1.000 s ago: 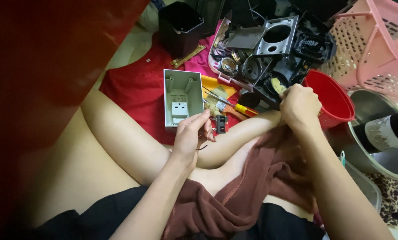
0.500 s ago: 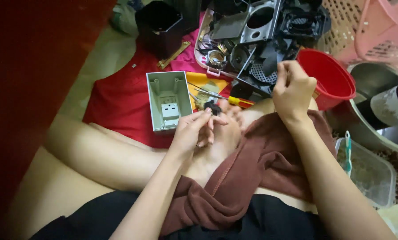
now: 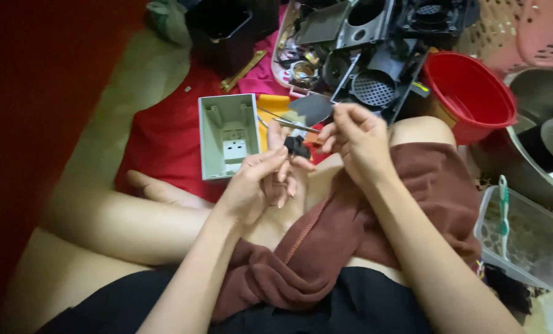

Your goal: Wiring an electrical outlet box and sorting small screws into a plastic bowl.

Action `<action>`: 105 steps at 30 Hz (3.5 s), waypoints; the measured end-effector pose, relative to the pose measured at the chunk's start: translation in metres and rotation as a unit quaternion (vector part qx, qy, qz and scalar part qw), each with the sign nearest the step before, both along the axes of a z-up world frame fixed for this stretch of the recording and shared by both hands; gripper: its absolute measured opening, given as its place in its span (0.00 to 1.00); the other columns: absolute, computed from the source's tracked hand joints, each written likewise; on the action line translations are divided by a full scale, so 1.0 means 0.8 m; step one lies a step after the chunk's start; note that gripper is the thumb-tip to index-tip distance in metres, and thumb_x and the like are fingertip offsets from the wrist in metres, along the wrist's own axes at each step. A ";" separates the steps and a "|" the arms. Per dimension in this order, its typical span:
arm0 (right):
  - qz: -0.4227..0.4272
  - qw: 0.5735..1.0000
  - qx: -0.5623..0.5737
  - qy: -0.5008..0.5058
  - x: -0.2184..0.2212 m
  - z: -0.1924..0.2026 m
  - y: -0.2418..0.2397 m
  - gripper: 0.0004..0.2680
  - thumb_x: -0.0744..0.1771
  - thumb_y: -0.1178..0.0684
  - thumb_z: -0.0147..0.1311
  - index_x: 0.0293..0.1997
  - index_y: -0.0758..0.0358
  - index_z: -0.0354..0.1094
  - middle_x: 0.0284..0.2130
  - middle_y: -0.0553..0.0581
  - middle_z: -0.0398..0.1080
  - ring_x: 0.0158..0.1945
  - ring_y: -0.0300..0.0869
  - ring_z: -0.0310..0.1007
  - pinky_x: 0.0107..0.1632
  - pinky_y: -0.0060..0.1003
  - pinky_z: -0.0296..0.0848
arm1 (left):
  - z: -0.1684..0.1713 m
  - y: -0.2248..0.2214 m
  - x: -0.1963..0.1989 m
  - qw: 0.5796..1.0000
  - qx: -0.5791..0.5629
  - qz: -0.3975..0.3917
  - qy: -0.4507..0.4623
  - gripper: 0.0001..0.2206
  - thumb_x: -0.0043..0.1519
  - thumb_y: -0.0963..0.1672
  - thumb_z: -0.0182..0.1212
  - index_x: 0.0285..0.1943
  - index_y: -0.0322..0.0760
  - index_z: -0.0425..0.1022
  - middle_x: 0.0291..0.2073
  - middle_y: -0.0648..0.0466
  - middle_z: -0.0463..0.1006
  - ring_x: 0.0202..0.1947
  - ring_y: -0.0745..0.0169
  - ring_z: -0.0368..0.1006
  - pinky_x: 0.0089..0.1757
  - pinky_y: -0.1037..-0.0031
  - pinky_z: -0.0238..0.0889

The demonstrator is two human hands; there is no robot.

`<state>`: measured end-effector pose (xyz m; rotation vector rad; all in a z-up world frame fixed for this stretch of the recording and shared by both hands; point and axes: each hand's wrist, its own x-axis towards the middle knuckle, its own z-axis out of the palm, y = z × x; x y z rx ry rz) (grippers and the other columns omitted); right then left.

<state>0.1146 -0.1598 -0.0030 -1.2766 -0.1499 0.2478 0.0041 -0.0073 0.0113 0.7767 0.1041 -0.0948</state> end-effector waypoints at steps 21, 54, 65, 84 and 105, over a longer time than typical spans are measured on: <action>-0.009 0.972 0.145 0.182 0.024 -0.014 -0.006 0.05 0.58 0.55 0.53 0.26 0.63 0.62 0.29 0.60 0.70 0.25 0.39 0.67 0.33 0.28 0.67 | -0.078 -0.005 0.029 0.994 0.098 0.046 0.000 0.16 0.60 0.44 0.50 0.22 0.26 0.65 0.17 0.37 0.70 0.09 0.51 0.69 0.11 0.74 0.65; 0.059 0.972 0.184 0.131 -0.005 0.022 -0.050 0.04 0.61 0.56 0.57 0.34 0.59 0.66 0.20 0.45 0.61 0.21 0.28 0.58 0.24 0.14 0.57 | -0.030 -0.019 0.016 0.979 0.176 0.097 -0.024 0.15 0.61 0.46 0.48 0.24 0.32 0.67 0.15 0.46 0.71 0.10 0.62 0.68 0.13 0.80 0.63; 0.049 0.977 0.144 0.148 -0.033 0.045 -0.034 0.04 0.62 0.52 0.55 0.35 0.57 0.66 0.24 0.49 0.68 0.17 0.23 0.55 0.19 0.09 0.53 | -0.046 -0.042 -0.002 0.989 0.138 0.042 -0.008 0.15 0.61 0.46 0.49 0.21 0.33 0.66 0.20 0.48 0.74 0.10 0.66 0.67 0.11 0.85 0.58; 0.000 0.990 -0.004 0.140 -0.005 0.000 -0.012 0.06 0.61 0.54 0.56 0.33 0.61 0.65 0.21 0.58 0.69 0.14 0.31 0.58 0.16 0.19 0.56 | -0.056 0.002 0.030 0.978 0.200 0.065 -0.001 0.12 0.60 0.44 0.49 0.22 0.35 0.67 0.13 0.54 0.69 0.09 0.66 0.66 0.10 0.83 0.57; -0.020 0.988 -0.154 -0.013 -0.025 -0.006 -0.012 0.07 0.60 0.58 0.60 0.32 0.64 0.64 0.15 0.59 0.66 0.14 0.36 0.65 0.14 0.23 0.62 | -0.064 -0.006 0.026 0.919 0.376 0.116 0.028 0.13 0.58 0.43 0.49 0.21 0.33 0.71 0.08 0.52 0.68 0.04 0.63 0.65 0.08 0.79 0.57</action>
